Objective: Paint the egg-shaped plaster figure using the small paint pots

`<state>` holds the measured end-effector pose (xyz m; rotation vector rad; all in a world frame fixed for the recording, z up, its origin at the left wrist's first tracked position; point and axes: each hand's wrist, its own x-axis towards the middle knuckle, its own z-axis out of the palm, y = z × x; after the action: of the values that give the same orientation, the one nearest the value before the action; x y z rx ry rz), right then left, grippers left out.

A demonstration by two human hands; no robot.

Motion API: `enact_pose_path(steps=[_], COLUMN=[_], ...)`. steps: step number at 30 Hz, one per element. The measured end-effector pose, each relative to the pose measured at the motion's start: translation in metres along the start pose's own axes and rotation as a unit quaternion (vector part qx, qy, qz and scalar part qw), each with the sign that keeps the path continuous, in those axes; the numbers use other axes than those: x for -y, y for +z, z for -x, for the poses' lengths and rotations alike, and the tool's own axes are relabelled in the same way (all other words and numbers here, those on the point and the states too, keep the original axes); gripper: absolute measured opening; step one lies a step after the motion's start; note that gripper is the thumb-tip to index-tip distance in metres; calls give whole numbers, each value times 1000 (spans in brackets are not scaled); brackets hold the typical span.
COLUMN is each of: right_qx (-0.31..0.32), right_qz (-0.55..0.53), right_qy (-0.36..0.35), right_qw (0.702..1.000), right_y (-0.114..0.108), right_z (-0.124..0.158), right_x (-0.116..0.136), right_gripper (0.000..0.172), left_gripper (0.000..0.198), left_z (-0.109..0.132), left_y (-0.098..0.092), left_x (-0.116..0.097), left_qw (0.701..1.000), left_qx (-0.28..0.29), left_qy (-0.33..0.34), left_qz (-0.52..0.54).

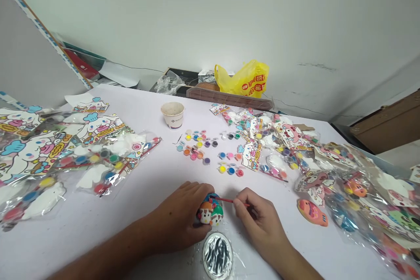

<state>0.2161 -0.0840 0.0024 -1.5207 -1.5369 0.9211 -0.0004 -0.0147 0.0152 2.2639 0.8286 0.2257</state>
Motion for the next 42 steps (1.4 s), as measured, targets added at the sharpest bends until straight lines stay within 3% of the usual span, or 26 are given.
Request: enact_pose_path(steps=[11, 22, 28, 32, 37, 42], right_qx=[-9, 20, -21, 5, -24, -4], right_qz=[-16, 8, 5, 9, 14, 24], right_qy=[18, 0, 1, 0, 8, 2], right_qw=[1000, 1000, 1000, 1000, 1000, 1000], right_y=[0, -5, -3, -4, -6, -7], right_z=[1, 0, 2, 1, 1, 1], right_x=[2, -4, 0, 1, 3, 2], right_gripper=[37, 35, 34, 34, 35, 34], left_gripper=[42, 41, 40, 39, 40, 39], left_z=[-1, -1, -1, -1, -1, -1], left_y=[-1, -2, -4, -5, -5, -4], left_x=[0, -1, -2, -4, -4, -3], left_qw=[1000, 1000, 1000, 1000, 1000, 1000], left_qx=[5, 7, 9, 14, 12, 15], left_qy=[0, -6, -5, -19, -12, -16], left_qz=[5, 4, 7, 5, 7, 3])
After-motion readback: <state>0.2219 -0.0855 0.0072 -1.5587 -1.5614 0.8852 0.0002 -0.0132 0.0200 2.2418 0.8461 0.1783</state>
